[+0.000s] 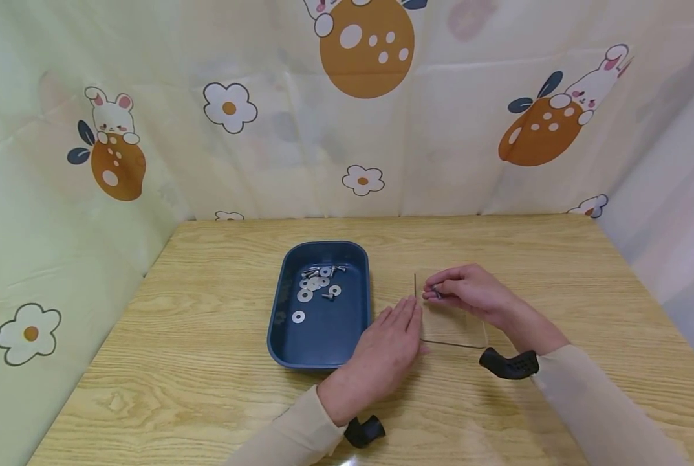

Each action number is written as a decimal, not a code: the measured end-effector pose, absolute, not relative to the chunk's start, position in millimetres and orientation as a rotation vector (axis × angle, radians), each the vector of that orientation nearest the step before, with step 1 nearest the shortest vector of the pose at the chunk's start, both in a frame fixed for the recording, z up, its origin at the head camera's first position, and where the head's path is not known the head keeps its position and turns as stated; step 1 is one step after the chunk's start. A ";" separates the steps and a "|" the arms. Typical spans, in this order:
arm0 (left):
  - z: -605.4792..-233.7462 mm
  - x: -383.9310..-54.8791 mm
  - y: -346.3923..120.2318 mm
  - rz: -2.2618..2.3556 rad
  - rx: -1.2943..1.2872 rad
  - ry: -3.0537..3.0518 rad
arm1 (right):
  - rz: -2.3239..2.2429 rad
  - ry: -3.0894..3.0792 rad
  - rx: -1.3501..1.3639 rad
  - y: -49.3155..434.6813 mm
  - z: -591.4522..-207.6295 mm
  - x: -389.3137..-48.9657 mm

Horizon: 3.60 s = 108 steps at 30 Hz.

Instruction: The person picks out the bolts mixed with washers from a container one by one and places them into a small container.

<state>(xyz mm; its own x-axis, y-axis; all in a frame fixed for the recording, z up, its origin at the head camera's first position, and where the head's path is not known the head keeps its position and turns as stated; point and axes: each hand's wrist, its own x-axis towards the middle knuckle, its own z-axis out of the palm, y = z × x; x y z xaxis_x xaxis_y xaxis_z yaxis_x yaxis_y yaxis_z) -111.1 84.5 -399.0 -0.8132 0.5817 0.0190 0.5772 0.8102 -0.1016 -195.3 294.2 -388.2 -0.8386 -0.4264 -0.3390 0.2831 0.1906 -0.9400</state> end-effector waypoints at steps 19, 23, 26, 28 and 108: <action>-401.3 -115.9 85.5 0.069 -0.888 -2.859 | -1.690 1.917 -0.150 286.5 -398.4 -196.6; -399.9 -115.3 86.6 0.107 -0.892 -2.871 | -1.680 1.932 -0.144 286.9 -397.7 -197.5; -397.9 -113.6 88.5 0.144 -0.895 -2.886 | -1.670 1.943 -0.132 287.6 -396.6 -198.5; -396.7 -112.4 89.6 0.164 -0.893 -2.885 | -1.670 1.941 -0.124 288.0 -396.8 -199.0; -375.3 -129.9 -29.2 -0.192 -0.676 -3.051 | -1.791 1.900 -0.306 256.6 -360.8 -201.2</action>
<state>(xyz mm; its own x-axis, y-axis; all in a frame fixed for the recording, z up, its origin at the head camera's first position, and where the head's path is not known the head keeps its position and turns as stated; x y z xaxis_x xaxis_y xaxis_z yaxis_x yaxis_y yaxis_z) -129.9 -29.2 -375.3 -0.9068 0.4199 0.0367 0.4212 0.8993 0.1174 -201.2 256.6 -360.8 -0.8462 -0.4914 -0.2061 0.1769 0.1058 -0.9785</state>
